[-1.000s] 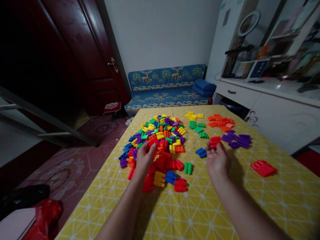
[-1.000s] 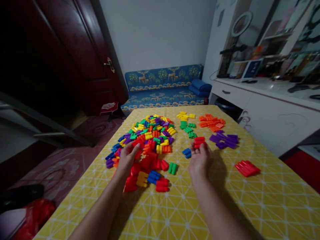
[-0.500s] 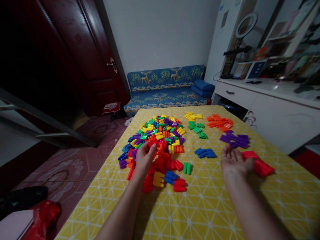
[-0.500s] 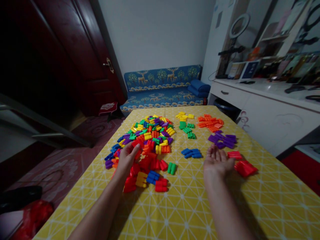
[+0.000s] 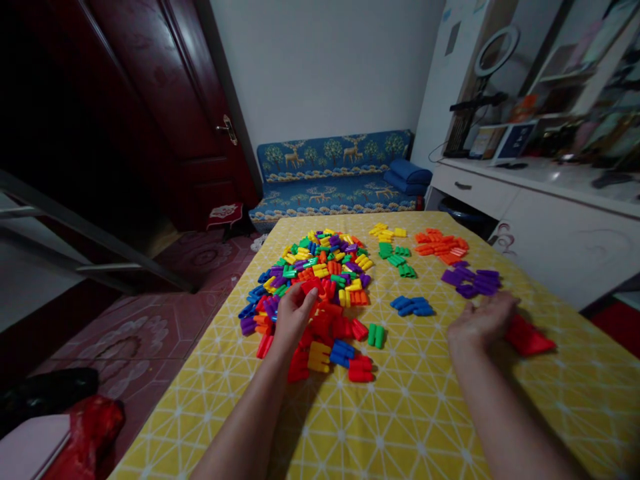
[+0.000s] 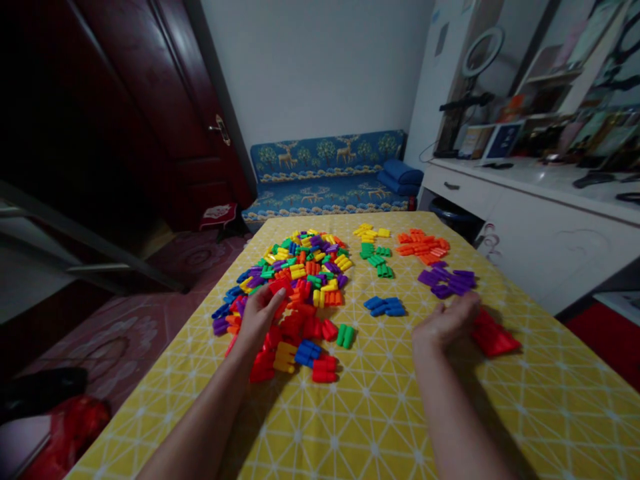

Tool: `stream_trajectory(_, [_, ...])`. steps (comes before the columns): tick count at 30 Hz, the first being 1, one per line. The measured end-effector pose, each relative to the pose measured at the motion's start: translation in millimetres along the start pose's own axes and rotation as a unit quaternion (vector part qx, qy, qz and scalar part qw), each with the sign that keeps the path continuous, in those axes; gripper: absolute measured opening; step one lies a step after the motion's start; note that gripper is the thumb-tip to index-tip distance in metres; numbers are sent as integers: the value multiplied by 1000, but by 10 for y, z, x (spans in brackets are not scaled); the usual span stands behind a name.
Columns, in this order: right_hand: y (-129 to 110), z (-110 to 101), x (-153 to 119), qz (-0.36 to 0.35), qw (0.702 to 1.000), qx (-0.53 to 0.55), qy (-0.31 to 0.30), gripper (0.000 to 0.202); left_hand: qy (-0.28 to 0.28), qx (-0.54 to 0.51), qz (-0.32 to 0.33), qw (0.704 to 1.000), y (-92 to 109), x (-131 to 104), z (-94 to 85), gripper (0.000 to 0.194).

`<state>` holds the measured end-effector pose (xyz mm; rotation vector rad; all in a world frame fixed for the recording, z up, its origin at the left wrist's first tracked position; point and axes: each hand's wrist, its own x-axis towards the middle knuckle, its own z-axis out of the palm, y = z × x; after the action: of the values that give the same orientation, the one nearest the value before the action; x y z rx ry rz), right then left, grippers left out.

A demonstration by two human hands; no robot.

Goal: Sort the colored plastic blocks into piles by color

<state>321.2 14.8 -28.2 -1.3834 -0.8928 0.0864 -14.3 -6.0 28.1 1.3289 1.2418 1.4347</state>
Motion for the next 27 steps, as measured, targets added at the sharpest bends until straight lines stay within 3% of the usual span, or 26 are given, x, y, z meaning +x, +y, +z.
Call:
stream_trajectory(2, [-312, 124, -231, 57, 993, 102, -11, 61, -37, -4, 7, 999, 18, -15, 15, 38])
stream_trajectory(3, [-482, 178, -357, 77, 983, 153, -60, 55, -65, -7, 10, 998, 23, -24, 25, 39])
stream_trajectory(5, [-795, 266, -603, 87, 948, 207, -225, 44, -130, -6, 10, 992, 24, -47, 44, 39])
stream_trajectory(8, [-1083, 350, -889, 58, 894, 194, -401, 49, -203, 20, 8, 979, 22, -87, 67, 38])
stream_trajectory(11, [-1153, 391, -1040, 21, 881, 156, -445, 51, -254, 62, 28, 965, 45, -126, 81, 36])
stream_trajectory(15, [-1142, 402, -1098, -59, 884, 123, -447, 27, -287, 119, 66, 948, 74, -152, 90, 33])
stream_trajectory(18, [-1107, 365, -1010, -53, 903, 101, -414, 23, -262, 128, 74, 954, 55, -135, 78, 26])
stream_trajectory(21, [-965, 213, -698, -30, 958, 28, -284, 33, -206, 116, 58, 970, 10, -83, 52, 28])
stream_trajectory(23, [-780, 24, -382, -61, 979, -82, -175, 37, -159, 89, 41, 982, -20, -42, 38, 28])
stream_trajectory(25, [-531, -211, -68, -136, 960, -220, -107, 37, -116, 47, 21, 992, -41, -10, 38, 34])
stream_trajectory(27, [-256, -436, 154, -187, 923, -320, -99, 35, -80, -5, -15, 997, -49, 6, 49, 42])
